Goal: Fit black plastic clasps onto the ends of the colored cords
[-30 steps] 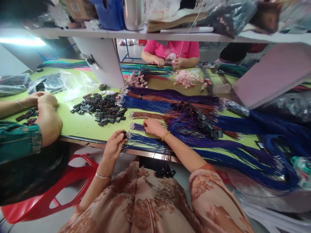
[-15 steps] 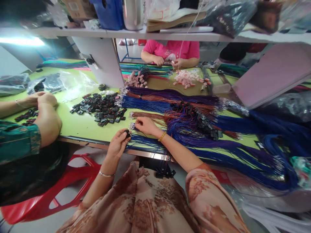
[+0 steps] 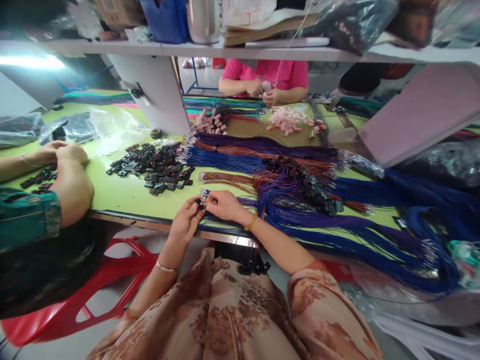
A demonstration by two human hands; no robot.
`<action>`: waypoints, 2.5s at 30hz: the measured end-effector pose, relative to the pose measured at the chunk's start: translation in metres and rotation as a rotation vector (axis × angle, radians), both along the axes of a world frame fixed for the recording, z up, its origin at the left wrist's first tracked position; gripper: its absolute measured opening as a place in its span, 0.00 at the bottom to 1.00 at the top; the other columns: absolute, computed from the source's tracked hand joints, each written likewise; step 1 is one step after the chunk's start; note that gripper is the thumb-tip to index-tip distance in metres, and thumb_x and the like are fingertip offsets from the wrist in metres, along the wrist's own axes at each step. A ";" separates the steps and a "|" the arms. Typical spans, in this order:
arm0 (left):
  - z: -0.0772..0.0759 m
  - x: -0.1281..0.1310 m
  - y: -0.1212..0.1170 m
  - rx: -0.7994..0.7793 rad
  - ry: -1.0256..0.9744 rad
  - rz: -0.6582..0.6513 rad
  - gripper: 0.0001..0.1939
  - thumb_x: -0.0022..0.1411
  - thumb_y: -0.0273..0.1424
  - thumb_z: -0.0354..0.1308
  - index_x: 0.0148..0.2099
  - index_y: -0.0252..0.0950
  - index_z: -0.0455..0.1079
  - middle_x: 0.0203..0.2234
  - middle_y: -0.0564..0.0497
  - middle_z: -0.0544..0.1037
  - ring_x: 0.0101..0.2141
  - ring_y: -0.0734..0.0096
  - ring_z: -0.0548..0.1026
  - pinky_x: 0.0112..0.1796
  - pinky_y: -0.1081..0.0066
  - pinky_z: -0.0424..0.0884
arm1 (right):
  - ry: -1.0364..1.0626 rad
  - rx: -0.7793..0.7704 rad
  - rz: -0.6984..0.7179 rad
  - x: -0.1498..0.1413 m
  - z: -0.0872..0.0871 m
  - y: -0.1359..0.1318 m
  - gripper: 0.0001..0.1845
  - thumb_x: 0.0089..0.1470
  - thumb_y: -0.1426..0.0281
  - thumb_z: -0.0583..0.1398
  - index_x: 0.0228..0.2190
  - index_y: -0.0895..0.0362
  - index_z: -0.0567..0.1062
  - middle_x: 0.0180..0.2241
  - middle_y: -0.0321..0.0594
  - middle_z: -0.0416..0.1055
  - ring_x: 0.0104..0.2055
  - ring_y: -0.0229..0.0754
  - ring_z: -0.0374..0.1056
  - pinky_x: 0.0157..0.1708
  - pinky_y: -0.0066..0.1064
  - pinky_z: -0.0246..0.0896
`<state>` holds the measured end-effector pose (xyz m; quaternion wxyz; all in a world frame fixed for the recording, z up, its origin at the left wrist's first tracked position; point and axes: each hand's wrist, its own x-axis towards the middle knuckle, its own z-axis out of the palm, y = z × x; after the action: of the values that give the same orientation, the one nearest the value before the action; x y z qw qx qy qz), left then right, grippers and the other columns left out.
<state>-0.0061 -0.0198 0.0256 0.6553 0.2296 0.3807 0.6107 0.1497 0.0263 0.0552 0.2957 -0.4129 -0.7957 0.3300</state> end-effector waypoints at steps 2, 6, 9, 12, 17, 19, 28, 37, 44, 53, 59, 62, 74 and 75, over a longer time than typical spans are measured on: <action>0.002 0.001 0.000 -0.006 -0.001 -0.004 0.11 0.53 0.28 0.64 0.41 0.34 0.71 0.36 0.48 0.77 0.37 0.73 0.74 0.41 0.72 0.71 | -0.039 0.030 -0.007 0.000 0.001 -0.001 0.10 0.49 0.68 0.56 0.20 0.58 0.67 0.19 0.31 0.62 0.22 0.31 0.52 0.24 0.25 0.43; 0.002 0.001 -0.001 -0.003 0.022 -0.010 0.12 0.52 0.29 0.64 0.41 0.34 0.71 0.37 0.48 0.77 0.38 0.72 0.74 0.42 0.70 0.70 | -0.083 0.054 -0.021 0.000 0.001 -0.001 0.09 0.49 0.68 0.56 0.20 0.58 0.67 0.20 0.32 0.64 0.22 0.32 0.54 0.25 0.25 0.43; 0.002 0.001 -0.001 0.013 0.051 -0.003 0.13 0.52 0.30 0.65 0.41 0.35 0.70 0.36 0.49 0.77 0.39 0.72 0.75 0.43 0.70 0.71 | -0.101 0.042 -0.021 0.000 0.000 -0.001 0.09 0.49 0.68 0.56 0.21 0.58 0.68 0.20 0.33 0.66 0.22 0.32 0.55 0.25 0.25 0.42; 0.002 0.002 -0.002 0.028 0.086 0.002 0.13 0.52 0.31 0.65 0.40 0.35 0.70 0.36 0.49 0.77 0.37 0.73 0.75 0.41 0.71 0.71 | -0.105 0.037 -0.020 0.000 0.000 -0.002 0.09 0.49 0.69 0.56 0.21 0.58 0.69 0.20 0.33 0.66 0.22 0.32 0.54 0.24 0.25 0.42; 0.004 0.001 -0.002 0.037 0.164 0.043 0.18 0.47 0.32 0.69 0.40 0.35 0.70 0.34 0.51 0.78 0.32 0.77 0.75 0.36 0.76 0.72 | -0.067 0.032 0.005 0.000 0.000 -0.004 0.07 0.48 0.70 0.56 0.21 0.58 0.69 0.20 0.33 0.66 0.22 0.32 0.54 0.25 0.25 0.43; 0.004 0.000 -0.002 0.023 0.204 0.057 0.19 0.45 0.33 0.70 0.39 0.34 0.70 0.32 0.51 0.78 0.31 0.78 0.75 0.35 0.77 0.72 | -0.043 0.041 0.025 0.000 -0.001 -0.004 0.07 0.47 0.71 0.56 0.21 0.58 0.69 0.20 0.33 0.65 0.23 0.32 0.54 0.25 0.25 0.43; 0.005 0.003 -0.001 -0.030 0.227 0.034 0.20 0.41 0.34 0.71 0.37 0.34 0.70 0.27 0.53 0.77 0.26 0.80 0.74 0.31 0.77 0.72 | -0.028 0.067 0.066 0.000 -0.003 -0.002 0.08 0.51 0.72 0.56 0.22 0.59 0.70 0.20 0.33 0.65 0.23 0.32 0.54 0.26 0.25 0.44; -0.003 0.008 0.002 -0.032 0.241 0.068 0.19 0.42 0.31 0.70 0.37 0.34 0.70 0.27 0.53 0.77 0.27 0.77 0.74 0.32 0.75 0.70 | -0.151 0.148 0.012 -0.003 -0.009 -0.011 0.07 0.51 0.72 0.56 0.23 0.58 0.69 0.22 0.37 0.67 0.24 0.35 0.56 0.27 0.27 0.45; -0.001 0.012 0.007 -0.019 0.178 0.027 0.16 0.48 0.31 0.68 0.39 0.35 0.69 0.30 0.52 0.76 0.30 0.76 0.74 0.36 0.72 0.72 | -0.220 0.108 -0.006 0.010 0.007 0.028 0.13 0.57 0.69 0.53 0.28 0.59 0.74 0.26 0.38 0.72 0.27 0.35 0.61 0.28 0.26 0.48; -0.013 0.012 0.014 -0.078 0.120 0.017 0.17 0.46 0.30 0.68 0.38 0.33 0.68 0.31 0.50 0.78 0.31 0.75 0.76 0.37 0.71 0.72 | -0.696 0.092 -0.234 0.019 -0.018 0.080 0.13 0.58 0.72 0.51 0.36 0.58 0.76 0.40 0.49 0.73 0.37 0.45 0.69 0.33 0.31 0.54; -0.011 0.010 0.013 -0.077 0.107 -0.002 0.16 0.46 0.30 0.69 0.38 0.34 0.69 0.30 0.51 0.78 0.30 0.76 0.76 0.36 0.72 0.73 | -0.762 0.147 -0.220 0.021 -0.015 0.082 0.13 0.59 0.72 0.51 0.43 0.61 0.71 0.41 0.53 0.73 0.38 0.48 0.69 0.35 0.33 0.55; -0.011 0.010 0.012 -0.076 0.103 -0.009 0.16 0.47 0.30 0.68 0.38 0.33 0.69 0.30 0.50 0.78 0.31 0.75 0.76 0.37 0.72 0.73 | -0.741 0.190 -0.196 0.023 -0.013 0.086 0.13 0.59 0.72 0.51 0.41 0.60 0.73 0.40 0.51 0.73 0.38 0.47 0.69 0.35 0.32 0.54; -0.014 0.010 0.012 -0.065 0.114 -0.010 0.16 0.47 0.31 0.68 0.38 0.33 0.69 0.30 0.50 0.78 0.31 0.76 0.76 0.36 0.73 0.73 | -0.418 0.121 -0.120 0.028 -0.004 0.106 0.09 0.51 0.72 0.55 0.31 0.60 0.74 0.28 0.40 0.73 0.28 0.36 0.61 0.29 0.26 0.49; -0.014 0.010 0.012 -0.064 0.113 -0.011 0.16 0.47 0.31 0.68 0.38 0.33 0.69 0.31 0.50 0.78 0.31 0.75 0.76 0.36 0.72 0.73 | -0.362 0.116 -0.098 0.022 -0.002 0.105 0.08 0.50 0.71 0.55 0.29 0.60 0.73 0.27 0.38 0.72 0.27 0.36 0.60 0.29 0.26 0.49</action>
<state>0.0039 -0.0081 0.0115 0.6432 0.2448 0.4349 0.5807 0.1713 0.1317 0.0533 0.1867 -0.4861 -0.8325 0.1891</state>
